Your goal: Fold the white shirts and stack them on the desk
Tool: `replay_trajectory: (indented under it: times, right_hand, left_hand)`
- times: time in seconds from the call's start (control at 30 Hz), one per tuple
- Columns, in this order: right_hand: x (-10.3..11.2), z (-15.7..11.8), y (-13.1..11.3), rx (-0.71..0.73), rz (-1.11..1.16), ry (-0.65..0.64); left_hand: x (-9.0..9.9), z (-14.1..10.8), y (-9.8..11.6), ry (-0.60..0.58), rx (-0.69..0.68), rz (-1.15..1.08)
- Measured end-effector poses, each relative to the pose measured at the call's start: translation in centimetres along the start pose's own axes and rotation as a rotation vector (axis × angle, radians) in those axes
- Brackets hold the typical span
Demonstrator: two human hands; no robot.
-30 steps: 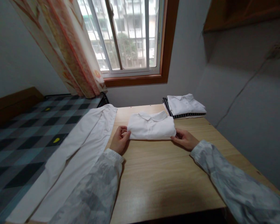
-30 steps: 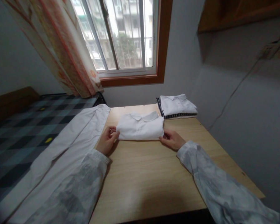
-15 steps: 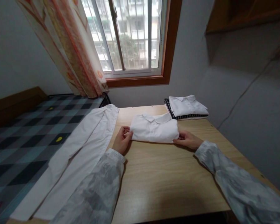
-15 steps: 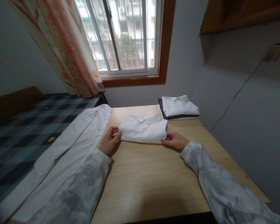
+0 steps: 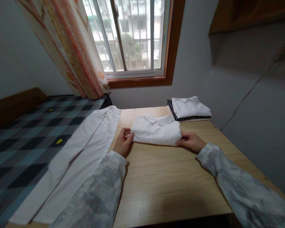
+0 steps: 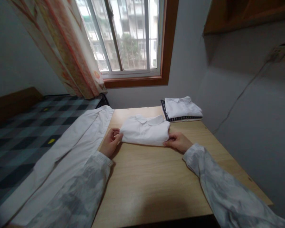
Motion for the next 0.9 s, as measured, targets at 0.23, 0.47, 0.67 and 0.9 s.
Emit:
replay_trajectory:
  times: [0.23,0.47,0.67,0.9]
  right_hand:
    - [1.5,-0.4,1.3,-0.093,-0.017,0.123]
    - [1.9,-0.4,0.9,-0.036,0.020,0.128]
    - [1.7,-0.7,0.8,-0.039,0.053,0.138]
    - [1.9,-0.4,0.8,-0.056,-0.053,0.319]
  left_hand:
    - [-0.2,-0.2,-0.2,-0.006,0.019,-0.019]
    - [-0.6,-0.5,-0.3,-0.001,0.148,-0.026]
    - [-0.4,-0.5,0.1,0.045,0.155,0.157]
    - [-0.6,-1.3,1.4,0.051,0.060,0.537]
Point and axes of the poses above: each hand's wrist, its own z-axis towards the middle knuckle, its own x-axis out of the back of the hand, y = z × x, the point moved 5 cm from there along z, towards the middle knuckle, and after that the axes turned 4 degrees about -y, right-handed, at the moved point
